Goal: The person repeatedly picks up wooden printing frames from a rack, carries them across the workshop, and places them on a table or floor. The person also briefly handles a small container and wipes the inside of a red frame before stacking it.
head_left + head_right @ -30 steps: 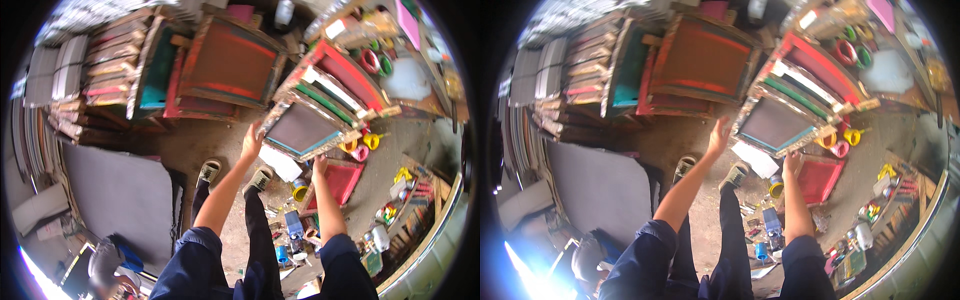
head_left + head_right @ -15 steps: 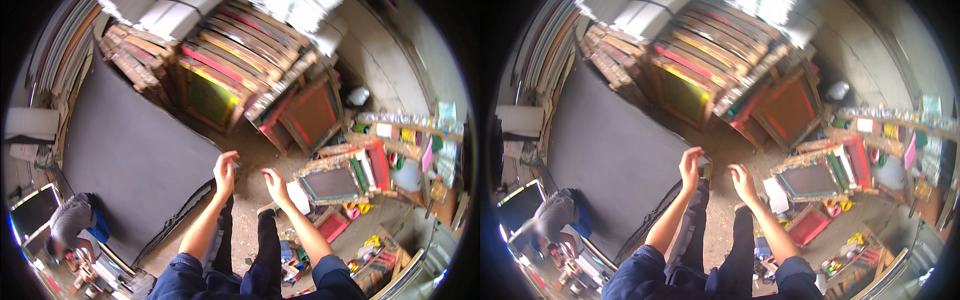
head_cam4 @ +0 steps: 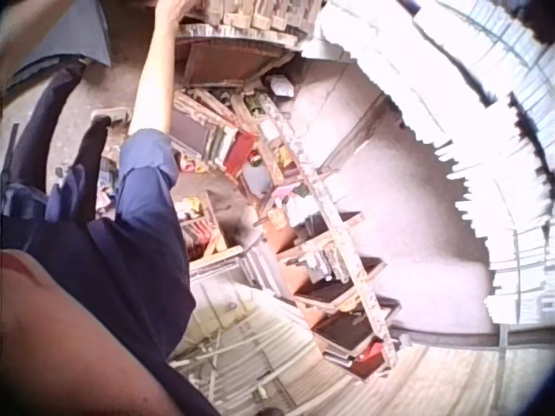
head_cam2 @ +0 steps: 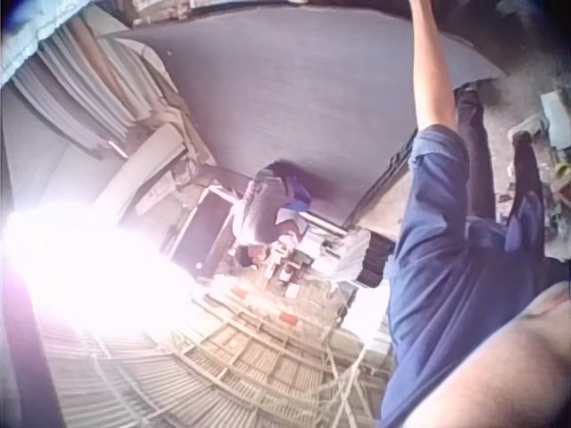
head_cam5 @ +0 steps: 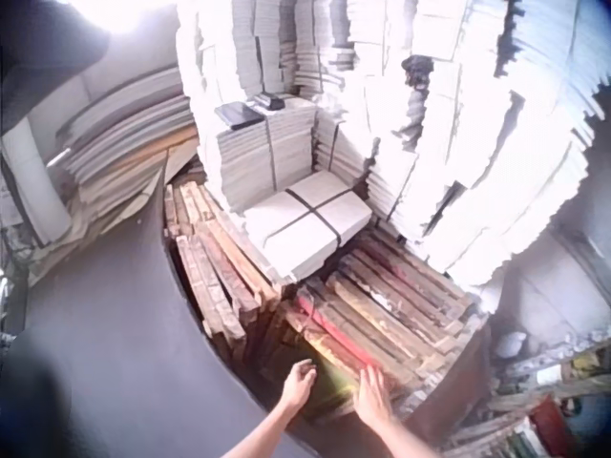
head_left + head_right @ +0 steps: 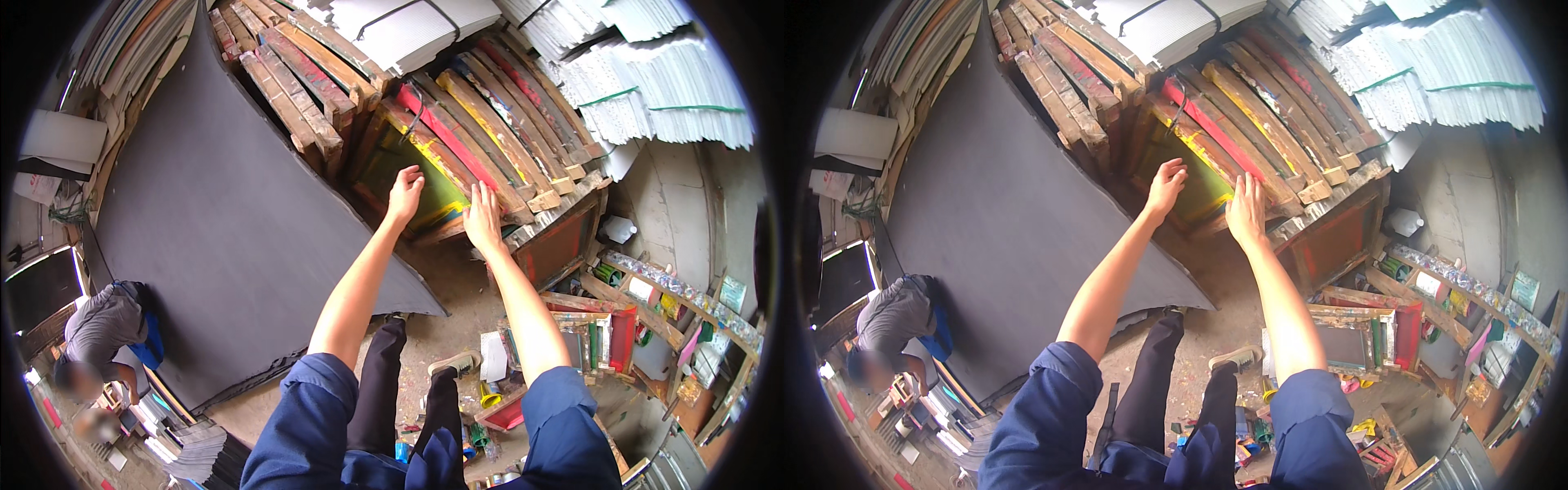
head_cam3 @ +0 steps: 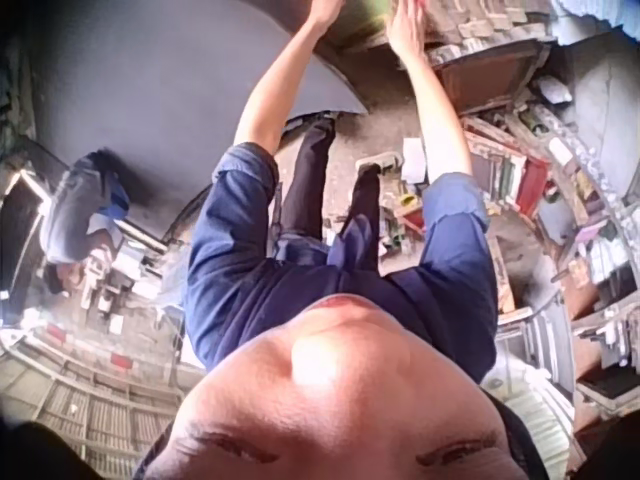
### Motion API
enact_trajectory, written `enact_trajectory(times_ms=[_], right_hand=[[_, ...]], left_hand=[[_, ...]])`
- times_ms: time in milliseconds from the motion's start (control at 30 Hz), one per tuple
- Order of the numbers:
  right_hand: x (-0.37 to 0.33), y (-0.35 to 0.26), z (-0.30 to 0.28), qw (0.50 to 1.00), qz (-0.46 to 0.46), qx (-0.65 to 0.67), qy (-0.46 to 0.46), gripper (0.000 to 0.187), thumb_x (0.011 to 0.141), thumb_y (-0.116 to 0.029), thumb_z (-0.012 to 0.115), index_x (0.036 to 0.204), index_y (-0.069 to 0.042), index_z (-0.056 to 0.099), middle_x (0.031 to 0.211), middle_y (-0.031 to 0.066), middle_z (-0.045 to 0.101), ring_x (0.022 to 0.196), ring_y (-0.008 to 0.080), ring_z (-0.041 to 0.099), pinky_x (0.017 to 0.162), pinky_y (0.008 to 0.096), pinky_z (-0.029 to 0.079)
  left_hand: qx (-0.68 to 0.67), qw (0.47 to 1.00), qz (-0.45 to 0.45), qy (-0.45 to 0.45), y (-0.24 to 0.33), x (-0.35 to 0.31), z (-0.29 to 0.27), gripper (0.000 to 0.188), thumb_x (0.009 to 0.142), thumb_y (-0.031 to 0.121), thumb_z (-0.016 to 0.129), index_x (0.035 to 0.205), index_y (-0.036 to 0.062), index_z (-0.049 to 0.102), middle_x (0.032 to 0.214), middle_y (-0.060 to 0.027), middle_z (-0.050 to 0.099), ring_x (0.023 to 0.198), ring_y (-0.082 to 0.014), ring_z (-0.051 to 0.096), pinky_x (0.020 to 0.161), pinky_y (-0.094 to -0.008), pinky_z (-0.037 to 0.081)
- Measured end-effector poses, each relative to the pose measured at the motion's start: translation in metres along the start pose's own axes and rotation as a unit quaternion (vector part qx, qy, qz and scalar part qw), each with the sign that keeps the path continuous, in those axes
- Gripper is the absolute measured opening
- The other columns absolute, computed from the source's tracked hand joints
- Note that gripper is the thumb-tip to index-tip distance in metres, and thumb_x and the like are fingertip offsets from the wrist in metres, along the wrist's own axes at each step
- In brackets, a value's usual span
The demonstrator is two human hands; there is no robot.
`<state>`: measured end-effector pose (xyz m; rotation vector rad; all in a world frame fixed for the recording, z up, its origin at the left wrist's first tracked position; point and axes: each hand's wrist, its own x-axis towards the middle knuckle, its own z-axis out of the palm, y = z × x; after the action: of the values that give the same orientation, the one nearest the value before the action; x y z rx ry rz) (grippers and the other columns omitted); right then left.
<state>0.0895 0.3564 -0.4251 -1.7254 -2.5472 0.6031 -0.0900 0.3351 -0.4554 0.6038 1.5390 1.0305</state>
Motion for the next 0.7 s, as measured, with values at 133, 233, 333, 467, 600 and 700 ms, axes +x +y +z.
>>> enact_trajectory(times_ms=[133, 233, 333, 467, 600, 700], right_hand=[[-0.007, -0.005, 0.014, 0.999, -0.002, 0.022, 0.031, 0.057, 0.074, -0.009, 0.055, 0.124, 0.008, 0.034, 0.132, 0.0244, 0.028, 0.124, 0.0339, 0.027, 0.102, 0.041, 0.025], [-0.021, -0.012, 0.016, 0.998, -0.029, -0.042, 0.021, 0.061, 0.071, -0.008, 0.056, 0.126, 0.007, 0.033, 0.132, 0.0247, 0.028, 0.124, 0.035, 0.027, 0.102, 0.0416, 0.026], [-0.02, -0.013, 0.015, 0.999, -0.009, -0.025, 0.027, 0.059, 0.069, -0.008, 0.057, 0.124, 0.003, 0.037, 0.132, 0.0241, 0.03, 0.122, 0.0354, 0.03, 0.101, 0.0416, 0.028], [-0.008, 0.001, 0.005, 0.998, -0.023, 0.027, 0.046, 0.051, 0.071, -0.006, 0.055, 0.12, 0.0, 0.042, 0.124, 0.0182, 0.043, 0.113, 0.0302, 0.042, 0.096, 0.0401, 0.033], [-0.006, 0.01, 0.006, 0.996, -0.032, 0.051, 0.067, 0.044, 0.07, -0.005, 0.056, 0.114, -0.001, 0.049, 0.119, 0.0145, 0.049, 0.107, 0.0266, 0.048, 0.092, 0.038, 0.037], [-0.006, 0.009, 0.007, 0.995, -0.026, 0.05, 0.078, 0.044, 0.069, -0.005, 0.056, 0.112, -0.003, 0.051, 0.118, 0.0139, 0.05, 0.105, 0.0266, 0.049, 0.092, 0.0379, 0.038]], left_hand=[[-0.029, 0.999, 0.012, -0.016, -0.006, 0.006, 0.008, 0.044, 0.088, 0.016, 0.047, 0.128, 0.0053, 0.031, 0.126, -0.0126, 0.042, 0.112, -0.0208, 0.044, 0.092, -0.0339, 0.037], [-0.055, 0.998, 0.007, -0.021, -0.01, 0.005, 0.012, 0.05, 0.088, 0.018, 0.047, 0.131, 0.0051, 0.025, 0.131, -0.0135, 0.037, 0.116, -0.0215, 0.04, 0.095, -0.0323, 0.034], [-0.031, 0.999, -0.031, -0.022, -0.017, 0.001, 0.019, 0.053, 0.088, 0.019, 0.047, 0.132, 0.0047, 0.023, 0.131, -0.0145, 0.037, 0.116, -0.023, 0.04, 0.095, -0.0329, 0.034], [0.019, 0.999, -0.039, -0.033, -0.017, 0.027, 0.027, 0.056, 0.088, 0.02, 0.049, 0.132, 0.0026, 0.021, 0.129, -0.0165, 0.039, 0.112, -0.0258, 0.044, 0.093, -0.0347, 0.037], [-0.008, 0.997, -0.082, 0.013, -0.007, 0.047, 0.047, 0.057, 0.085, 0.022, 0.056, 0.126, -0.0025, 0.025, 0.105, -0.0154, 0.054, 0.091, -0.0198, 0.057, 0.079, -0.0316, 0.047], [0.024, 0.995, -0.083, 0.054, -0.005, 0.051, 0.056, 0.064, 0.078, 0.024, 0.065, 0.122, -0.0038, 0.028, 0.096, -0.0143, 0.057, 0.075, -0.0164, 0.06, 0.064, -0.0265, 0.051]])
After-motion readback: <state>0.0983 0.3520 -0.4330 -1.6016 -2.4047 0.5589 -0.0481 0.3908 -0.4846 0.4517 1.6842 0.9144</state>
